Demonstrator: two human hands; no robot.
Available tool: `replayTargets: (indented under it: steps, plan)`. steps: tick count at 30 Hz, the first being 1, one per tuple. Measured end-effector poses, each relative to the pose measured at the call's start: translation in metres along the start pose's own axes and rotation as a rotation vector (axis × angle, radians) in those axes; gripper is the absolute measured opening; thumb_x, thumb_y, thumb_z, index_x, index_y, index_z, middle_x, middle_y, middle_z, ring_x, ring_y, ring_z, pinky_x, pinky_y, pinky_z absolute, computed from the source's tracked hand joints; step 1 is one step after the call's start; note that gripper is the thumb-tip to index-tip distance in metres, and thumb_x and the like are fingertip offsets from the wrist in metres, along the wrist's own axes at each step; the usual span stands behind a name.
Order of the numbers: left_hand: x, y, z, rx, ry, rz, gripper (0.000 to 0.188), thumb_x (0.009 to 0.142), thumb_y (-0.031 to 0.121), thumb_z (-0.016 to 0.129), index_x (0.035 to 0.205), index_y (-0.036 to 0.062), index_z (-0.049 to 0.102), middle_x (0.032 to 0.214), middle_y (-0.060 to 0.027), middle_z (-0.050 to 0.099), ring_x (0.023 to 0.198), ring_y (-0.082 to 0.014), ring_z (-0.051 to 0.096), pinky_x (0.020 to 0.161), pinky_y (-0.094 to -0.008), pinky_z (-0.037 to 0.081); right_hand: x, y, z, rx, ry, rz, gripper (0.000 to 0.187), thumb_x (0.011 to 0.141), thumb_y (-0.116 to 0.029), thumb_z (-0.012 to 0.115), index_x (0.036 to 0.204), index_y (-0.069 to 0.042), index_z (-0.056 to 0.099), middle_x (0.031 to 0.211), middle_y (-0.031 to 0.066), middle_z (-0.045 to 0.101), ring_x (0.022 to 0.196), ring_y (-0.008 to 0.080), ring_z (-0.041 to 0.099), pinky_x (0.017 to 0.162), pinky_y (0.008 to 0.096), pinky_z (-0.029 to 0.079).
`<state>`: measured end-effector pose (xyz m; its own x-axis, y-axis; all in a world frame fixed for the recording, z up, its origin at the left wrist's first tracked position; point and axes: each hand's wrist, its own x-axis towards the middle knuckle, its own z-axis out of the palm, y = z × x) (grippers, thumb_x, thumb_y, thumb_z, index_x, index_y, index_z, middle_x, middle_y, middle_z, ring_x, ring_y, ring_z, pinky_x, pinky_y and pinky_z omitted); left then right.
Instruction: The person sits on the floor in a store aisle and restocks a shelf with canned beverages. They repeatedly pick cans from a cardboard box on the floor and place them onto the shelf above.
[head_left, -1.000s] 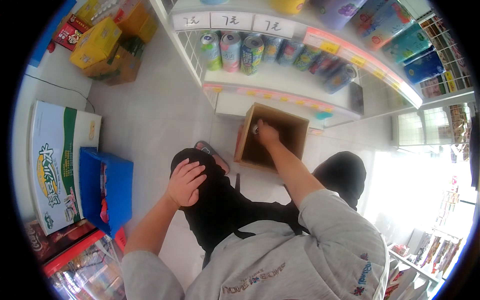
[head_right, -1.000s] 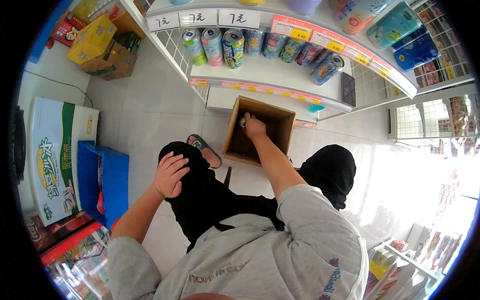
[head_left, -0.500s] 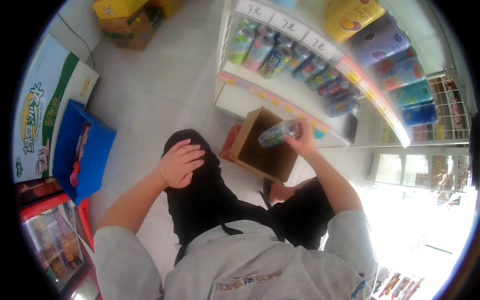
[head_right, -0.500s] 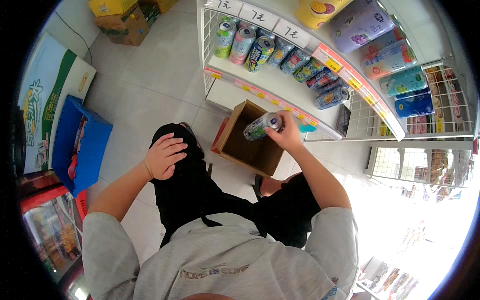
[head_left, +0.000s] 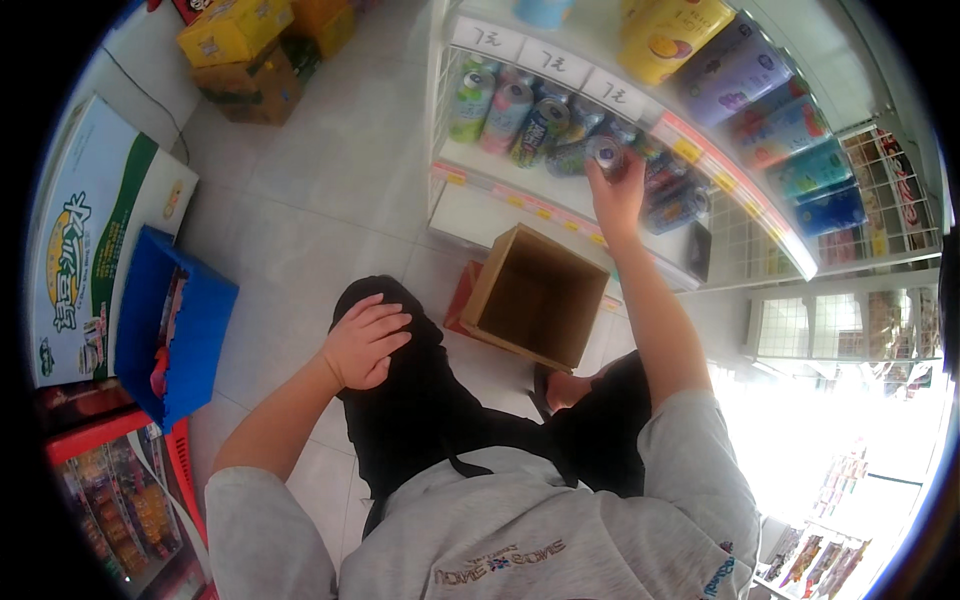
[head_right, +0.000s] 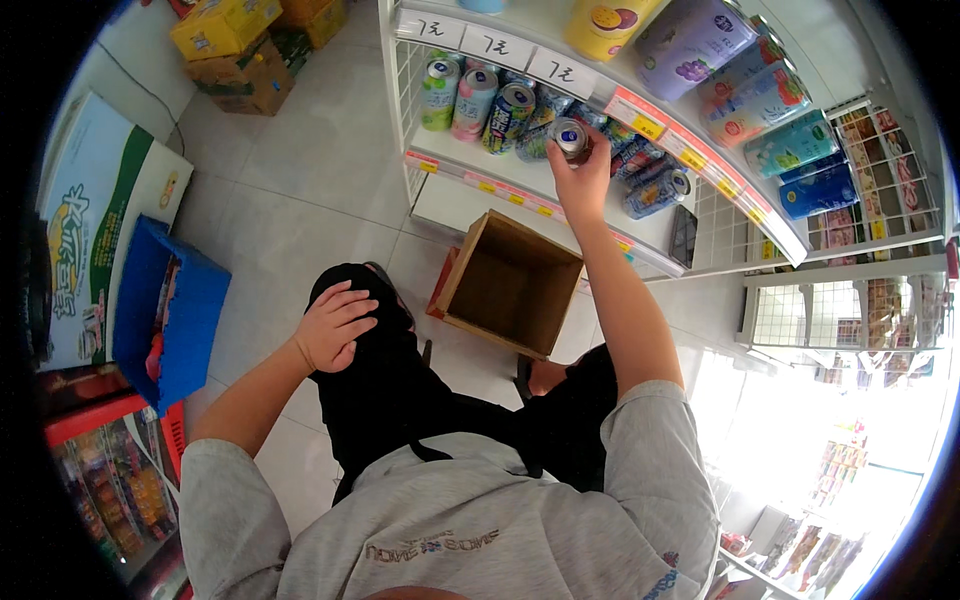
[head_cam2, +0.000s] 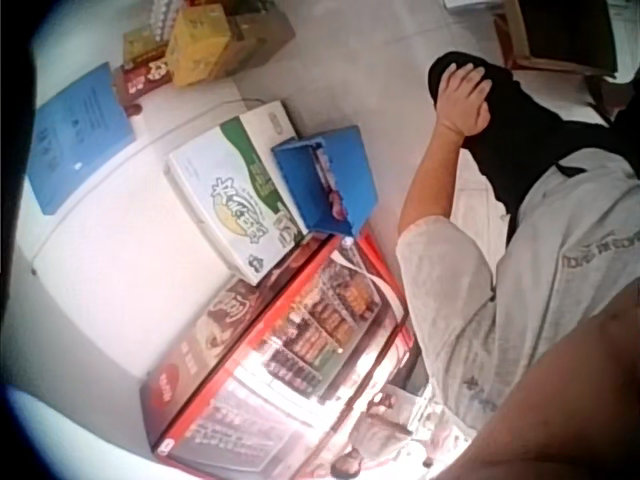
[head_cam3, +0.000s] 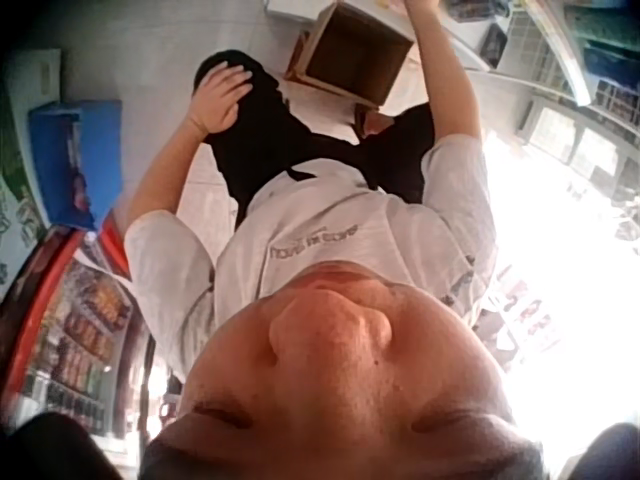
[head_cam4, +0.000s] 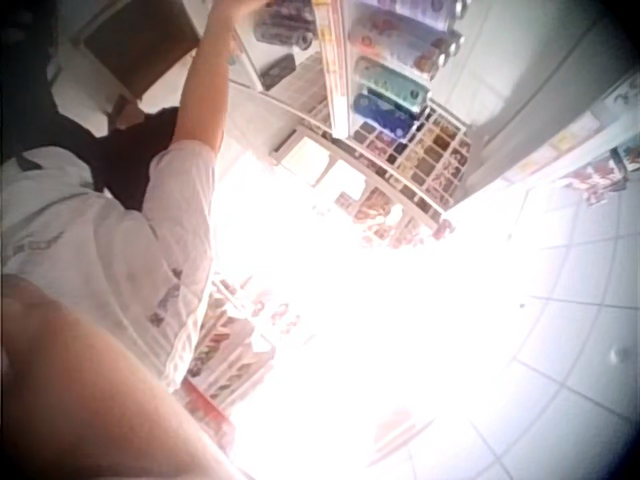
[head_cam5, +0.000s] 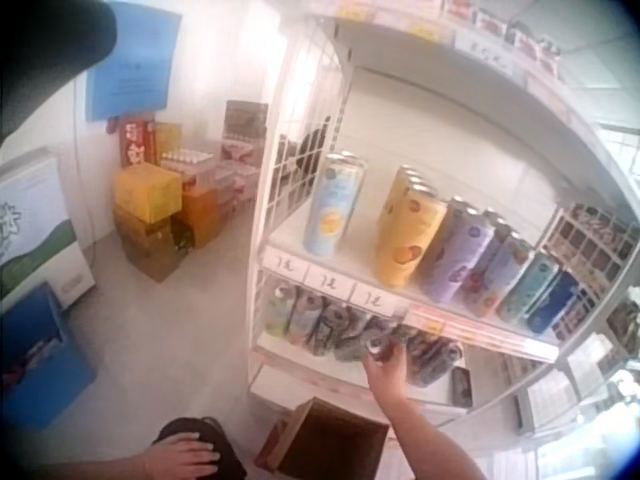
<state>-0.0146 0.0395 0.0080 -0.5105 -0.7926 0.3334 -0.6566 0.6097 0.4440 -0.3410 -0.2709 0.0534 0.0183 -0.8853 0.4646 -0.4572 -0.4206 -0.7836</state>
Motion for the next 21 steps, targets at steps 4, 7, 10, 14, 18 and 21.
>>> replayTargets:
  steps: [4, 7, 10, 14, 18, 21]
  plan:
    - [0.000, 0.001, 0.000, -0.002, 0.021, -0.003, 0.039, 0.068, 0.009, 0.057, 0.105, 0.0062, 0.068, 0.125, -0.0137, 0.063, 0.123, -0.0333, 0.056, 0.114, -0.0536, 0.036, 0.017, 0.024, 0.015, -0.047, 0.024, -0.002, 0.060, 0.081, -0.028, 0.084, 0.122, 0.003, 0.055, 0.108, 0.0129, 0.064, 0.089, 0.0189, 0.064, 0.077, 0.0320, 0.053]
    - [-0.001, 0.001, -0.001, -0.004, 0.016, -0.008, 0.039, 0.068, 0.009, 0.057, 0.105, 0.0061, 0.068, 0.125, -0.0136, 0.063, 0.122, -0.0333, 0.057, 0.113, -0.0535, 0.036, 0.026, 0.029, 0.023, -0.050, -0.014, 0.067, 0.060, 0.080, -0.031, 0.084, 0.122, 0.003, 0.056, 0.106, 0.0130, 0.065, 0.086, 0.0196, 0.064, 0.075, 0.0324, 0.053]
    - [-0.004, 0.002, -0.003, 0.000, 0.005, -0.011, 0.039, 0.068, 0.010, 0.057, 0.105, 0.0059, 0.068, 0.125, -0.0138, 0.063, 0.123, -0.0337, 0.056, 0.113, -0.0537, 0.036, 0.031, 0.027, 0.030, -0.058, -0.069, 0.068, 0.062, 0.079, -0.034, 0.084, 0.121, 0.003, 0.057, 0.107, 0.0146, 0.065, 0.089, 0.0225, 0.064, 0.077, 0.0342, 0.053]
    - [0.000, -0.001, 0.000, 0.002, 0.000, 0.009, 0.041, 0.067, 0.012, 0.057, 0.107, 0.0057, 0.067, 0.125, -0.0143, 0.063, 0.123, -0.0345, 0.056, 0.114, -0.0539, 0.036, 0.043, 0.052, 0.038, -0.109, -0.044, 0.005, 0.068, 0.079, -0.041, 0.083, 0.123, 0.003, 0.055, 0.112, 0.0182, 0.062, 0.103, 0.0294, 0.061, 0.088, 0.0389, 0.051]
    - [0.000, -0.002, -0.003, 0.022, -0.015, 0.010, 0.042, 0.067, 0.014, 0.057, 0.107, 0.0059, 0.067, 0.126, -0.0144, 0.063, 0.123, -0.0347, 0.055, 0.114, -0.0540, 0.036, 0.042, 0.043, 0.045, -0.191, -0.048, 0.063, 0.078, 0.079, -0.046, 0.082, 0.131, 0.003, 0.049, 0.122, 0.0213, 0.056, 0.117, 0.0380, 0.053, 0.098, 0.0435, 0.046]
    - [-0.007, -0.004, 0.000, 0.038, -0.044, -0.018, 0.043, 0.068, 0.016, 0.056, 0.108, 0.0061, 0.067, 0.126, -0.0144, 0.062, 0.125, -0.0345, 0.054, 0.114, -0.0541, 0.036, 0.034, 0.035, 0.028, -0.196, -0.090, 0.079, 0.077, 0.079, -0.043, 0.083, 0.132, 0.002, 0.049, 0.123, 0.0213, 0.056, 0.117, 0.0404, 0.052, 0.101, 0.0460, 0.043]
